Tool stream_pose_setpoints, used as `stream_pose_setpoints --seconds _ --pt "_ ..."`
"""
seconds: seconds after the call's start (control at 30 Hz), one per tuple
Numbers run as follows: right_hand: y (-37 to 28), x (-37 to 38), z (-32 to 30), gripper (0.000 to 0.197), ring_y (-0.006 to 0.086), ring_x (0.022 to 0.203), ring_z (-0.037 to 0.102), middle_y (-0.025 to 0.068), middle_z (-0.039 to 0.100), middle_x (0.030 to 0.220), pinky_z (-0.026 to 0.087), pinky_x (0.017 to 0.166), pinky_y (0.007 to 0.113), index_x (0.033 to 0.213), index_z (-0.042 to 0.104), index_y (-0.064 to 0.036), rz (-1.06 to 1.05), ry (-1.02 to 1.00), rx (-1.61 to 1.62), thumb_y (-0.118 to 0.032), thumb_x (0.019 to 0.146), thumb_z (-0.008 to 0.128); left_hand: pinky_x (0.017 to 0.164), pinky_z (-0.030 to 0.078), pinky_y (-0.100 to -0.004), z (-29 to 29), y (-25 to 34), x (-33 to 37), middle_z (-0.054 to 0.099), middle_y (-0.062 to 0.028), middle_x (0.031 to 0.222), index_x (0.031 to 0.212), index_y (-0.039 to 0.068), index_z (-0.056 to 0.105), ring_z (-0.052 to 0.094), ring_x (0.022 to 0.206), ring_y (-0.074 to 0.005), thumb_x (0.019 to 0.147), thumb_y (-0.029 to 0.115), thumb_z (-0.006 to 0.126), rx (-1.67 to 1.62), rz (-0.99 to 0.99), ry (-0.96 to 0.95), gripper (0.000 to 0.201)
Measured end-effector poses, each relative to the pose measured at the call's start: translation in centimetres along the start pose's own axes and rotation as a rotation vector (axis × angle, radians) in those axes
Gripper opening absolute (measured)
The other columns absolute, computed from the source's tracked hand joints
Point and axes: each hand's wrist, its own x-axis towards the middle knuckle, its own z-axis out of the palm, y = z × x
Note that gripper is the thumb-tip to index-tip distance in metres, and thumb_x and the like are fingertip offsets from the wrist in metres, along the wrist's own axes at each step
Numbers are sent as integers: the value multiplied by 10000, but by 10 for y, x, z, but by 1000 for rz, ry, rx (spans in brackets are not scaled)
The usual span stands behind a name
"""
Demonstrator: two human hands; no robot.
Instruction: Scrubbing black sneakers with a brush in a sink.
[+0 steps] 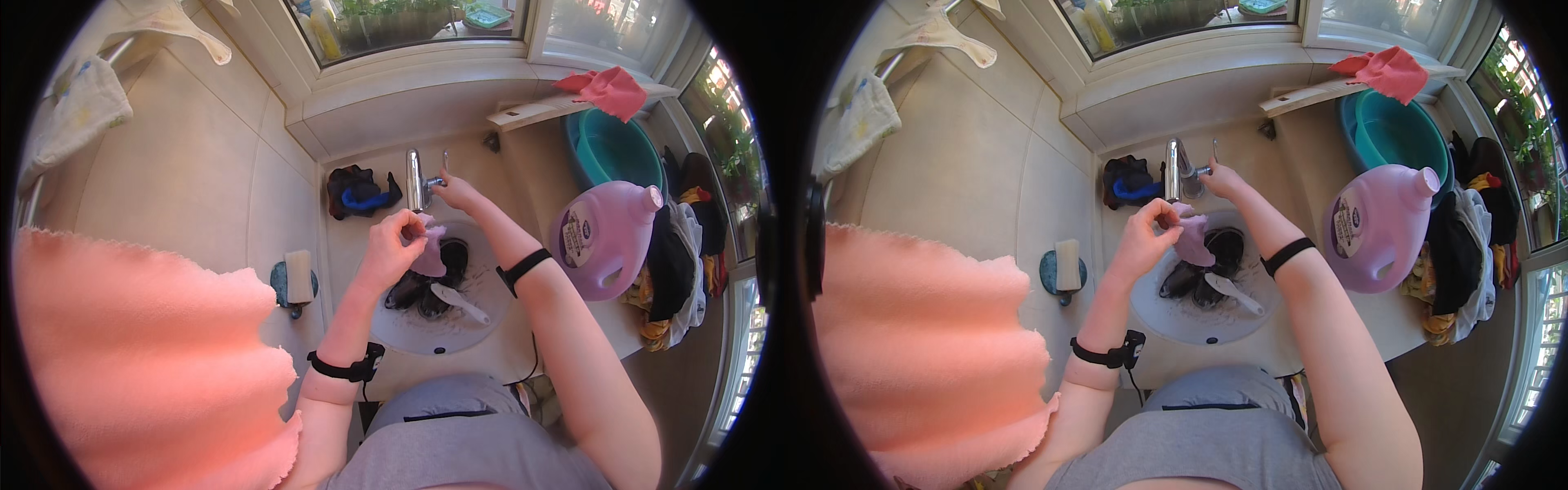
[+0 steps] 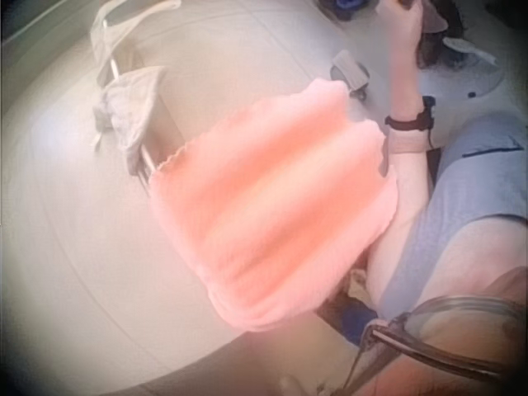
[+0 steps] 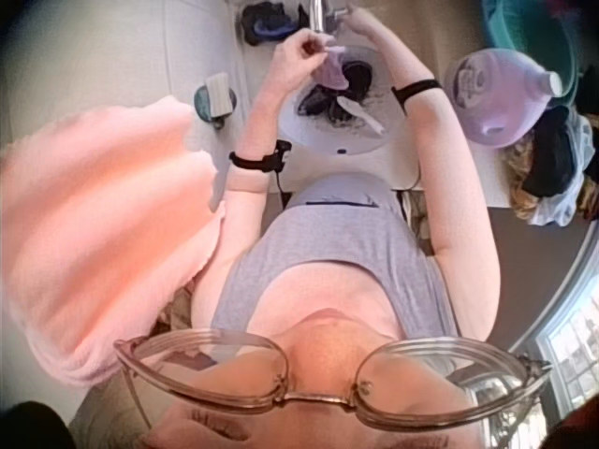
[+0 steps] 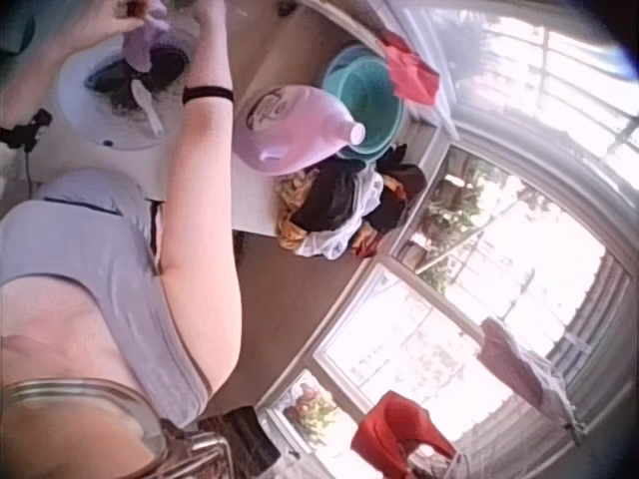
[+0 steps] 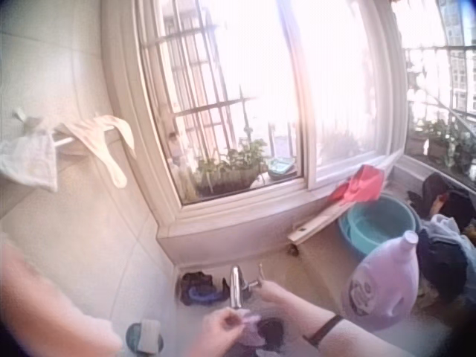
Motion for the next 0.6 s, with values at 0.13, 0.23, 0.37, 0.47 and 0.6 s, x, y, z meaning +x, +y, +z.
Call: stream_pose_setpoints --seconds 0.13,0.23,0.37,0.47,0.6 --pt "-22 -54 -20 367 227 897 588 138 627 955 430 814 309 1070 576 -2 -187 -239 143 -168 750 506 662 413 -221 -11 16 5 559 10 780 1006 50 590 468 688 -76 699 -6 609 -133 7 64 312" --pt "-40 -97 -39 306 97 876 530 63 610 929 409 820 251 1052 573 20 -355 -502 490 -156 809 511 645 418 -224 -17 22 13 566 6 792 1026 66 596 464 665 -73 697 9 628 -101 38 191 335" --pt "-66 -122 -52 222 74 844 514 21 598 846 400 799 237 947 600 17 -390 -452 604 -141 804 541 565 414 -211 -27 28 23 585 -9 789 999 76 622 448 575 -71 693 -5 645 -74 84 315 317" --pt "-67 -106 -56 150 69 734 496 0 585 769 402 697 229 868 599 7 -298 -42 591 -127 805 571 548 417 -223 -33 25 42 574 -14 764 927 61 635 473 566 -77 677 3 664 -36 105 458 258" --pt "-47 -64 -50 227 100 645 530 56 602 723 425 583 260 867 615 4 -259 183 562 -206 781 603 564 423 -248 -27 5 77 566 -38 727 841 46 642 498 568 -118 680 48 678 24 122 566 165"
